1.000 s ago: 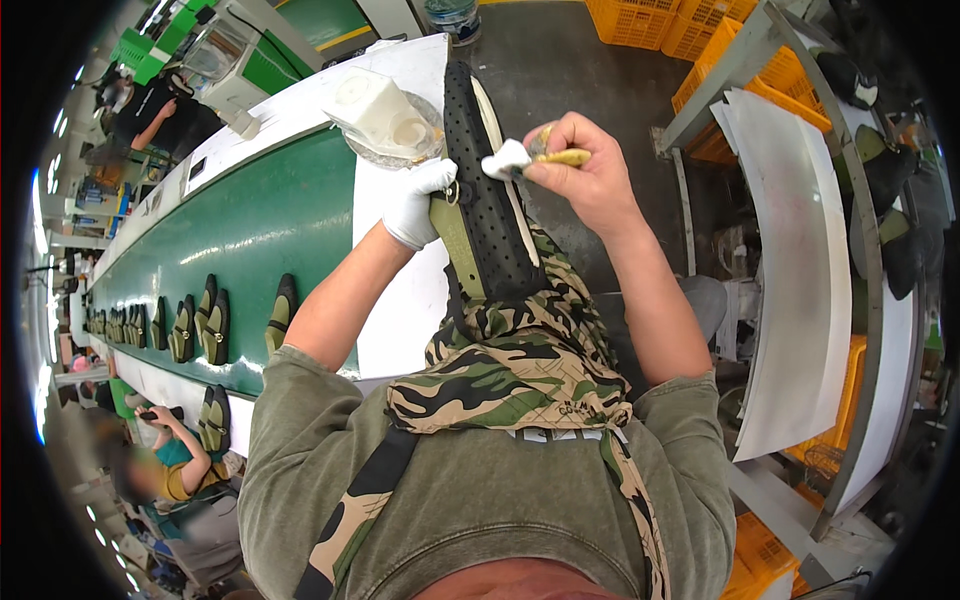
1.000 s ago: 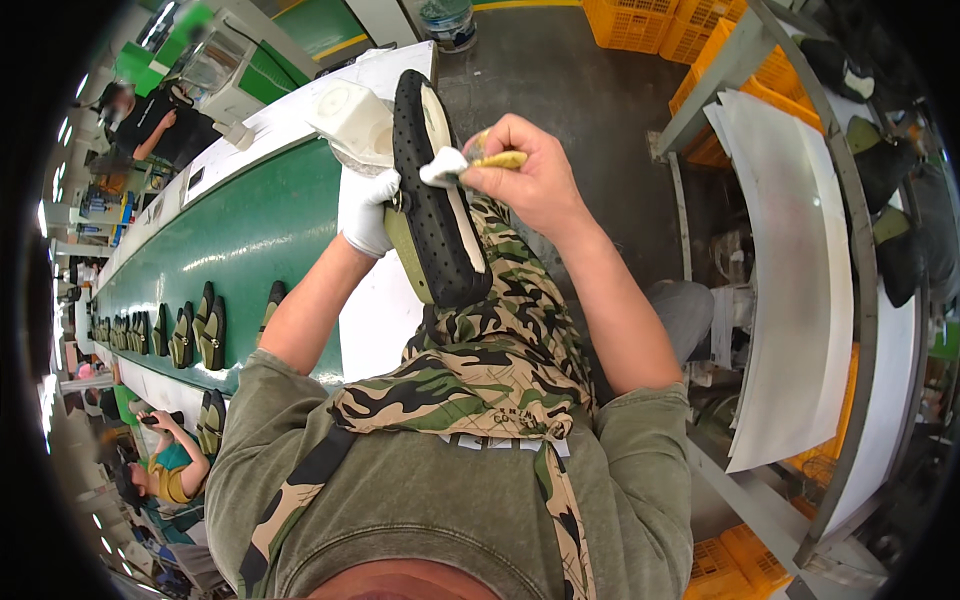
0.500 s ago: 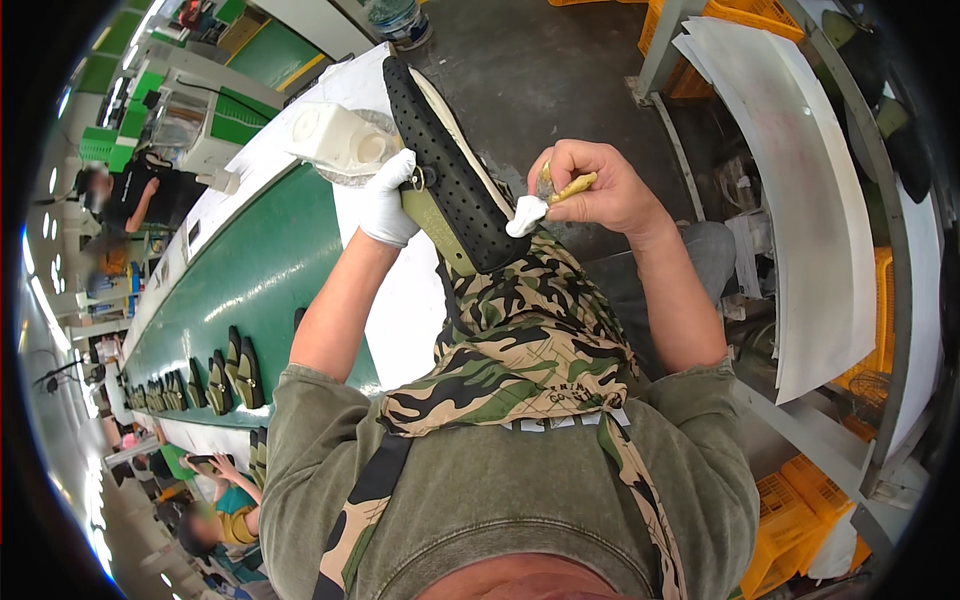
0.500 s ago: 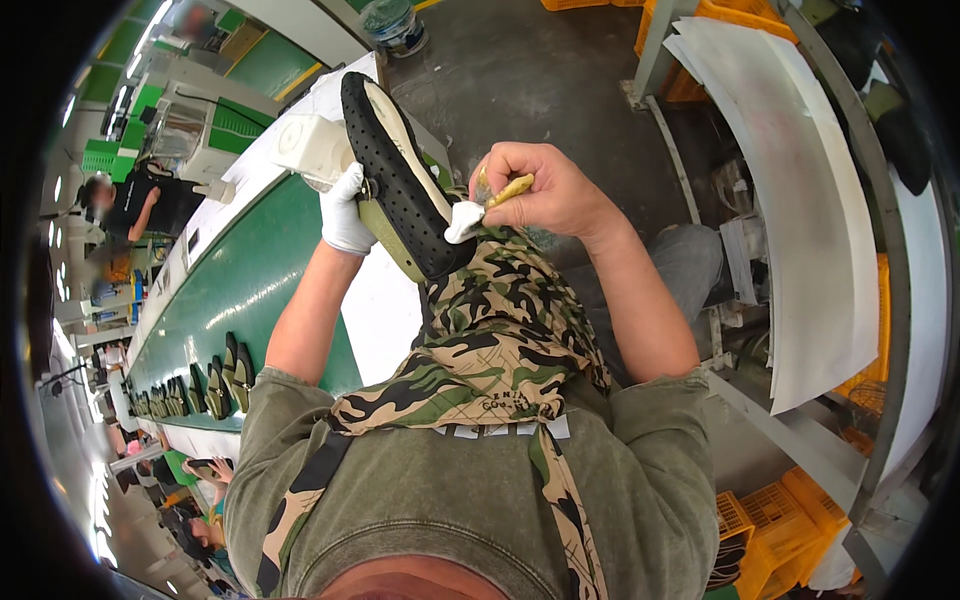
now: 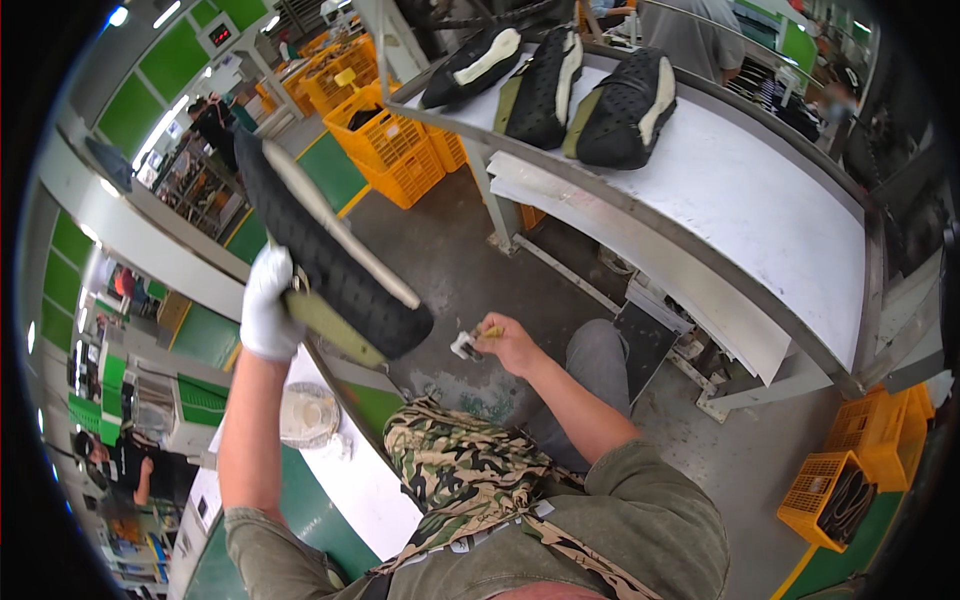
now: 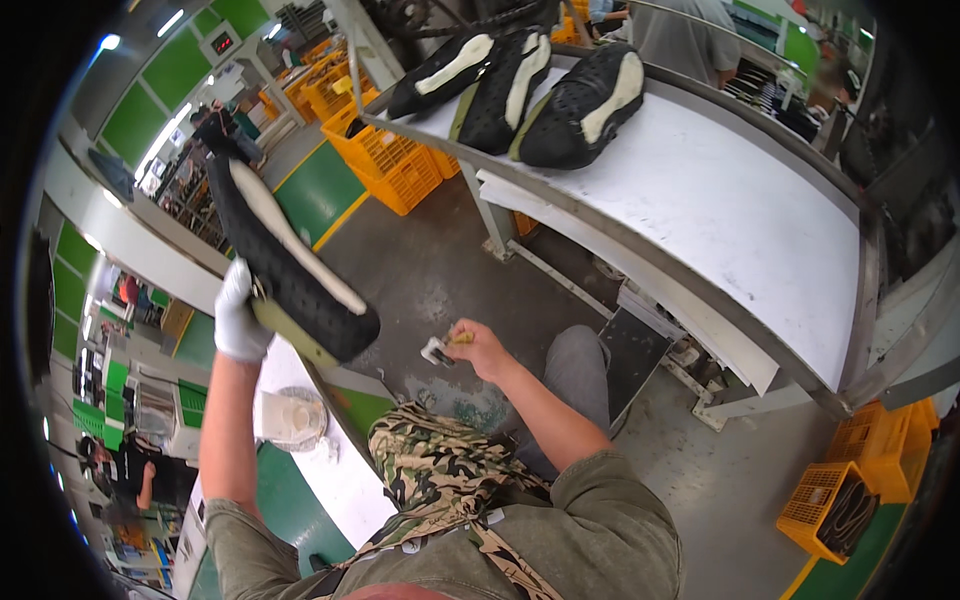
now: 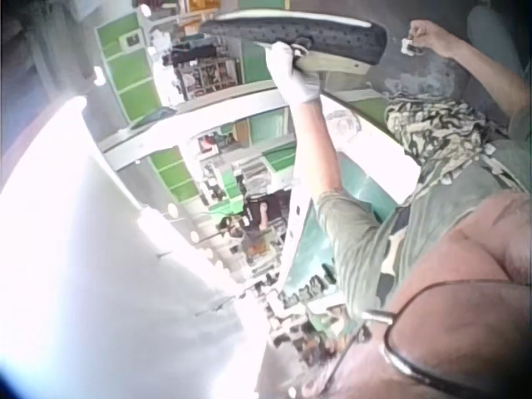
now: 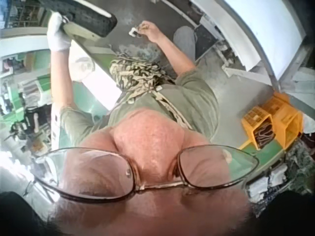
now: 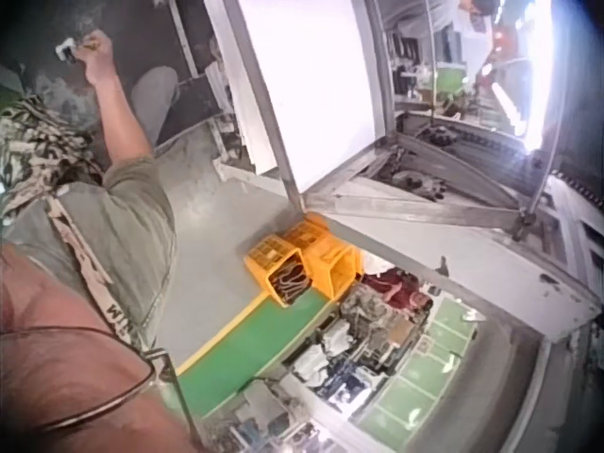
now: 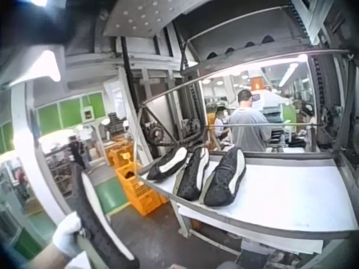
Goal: The recorder applies glue to the soles of various shoes on an assembly line and then moves a small stool.
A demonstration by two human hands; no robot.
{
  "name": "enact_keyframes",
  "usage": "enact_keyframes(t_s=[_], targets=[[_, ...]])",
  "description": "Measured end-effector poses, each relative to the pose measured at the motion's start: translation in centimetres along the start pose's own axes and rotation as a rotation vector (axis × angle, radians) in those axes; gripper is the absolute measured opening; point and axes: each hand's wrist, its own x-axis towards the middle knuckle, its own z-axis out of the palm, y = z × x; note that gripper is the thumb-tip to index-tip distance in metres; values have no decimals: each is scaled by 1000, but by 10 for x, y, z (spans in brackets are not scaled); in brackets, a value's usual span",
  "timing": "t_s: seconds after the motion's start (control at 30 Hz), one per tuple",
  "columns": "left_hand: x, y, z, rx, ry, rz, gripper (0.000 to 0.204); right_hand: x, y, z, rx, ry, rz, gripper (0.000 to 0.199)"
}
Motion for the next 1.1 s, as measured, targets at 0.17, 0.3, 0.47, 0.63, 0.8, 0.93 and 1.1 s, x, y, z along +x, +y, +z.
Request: enact_keyframes(t_s=[0.17,0.3,0.47,0.63,0.8,0.93,1.1], targets=[[127,51,168,51,-150,45,40,-22,36,-57,-41,167,95,21],[193,48,274,-4,-477,-104,45,-22,40,-68,-63,213,185,21],[222,-5,355,170,-646,66,48,-12,37,-74,-25,235,169,21],[220,-30,396,906,-595,223,58,-8,36,-74,-101,261,112,19],[183,-15,364,1395,-843,684,37,-8,40,-69,-109,245,169,19],[89,23,284,1328,-669,573,31,-7,61,-100,111,321,203,35],[-80,-49,57,925,51,421,39,-11,57,-157,-48,235,204,28]])
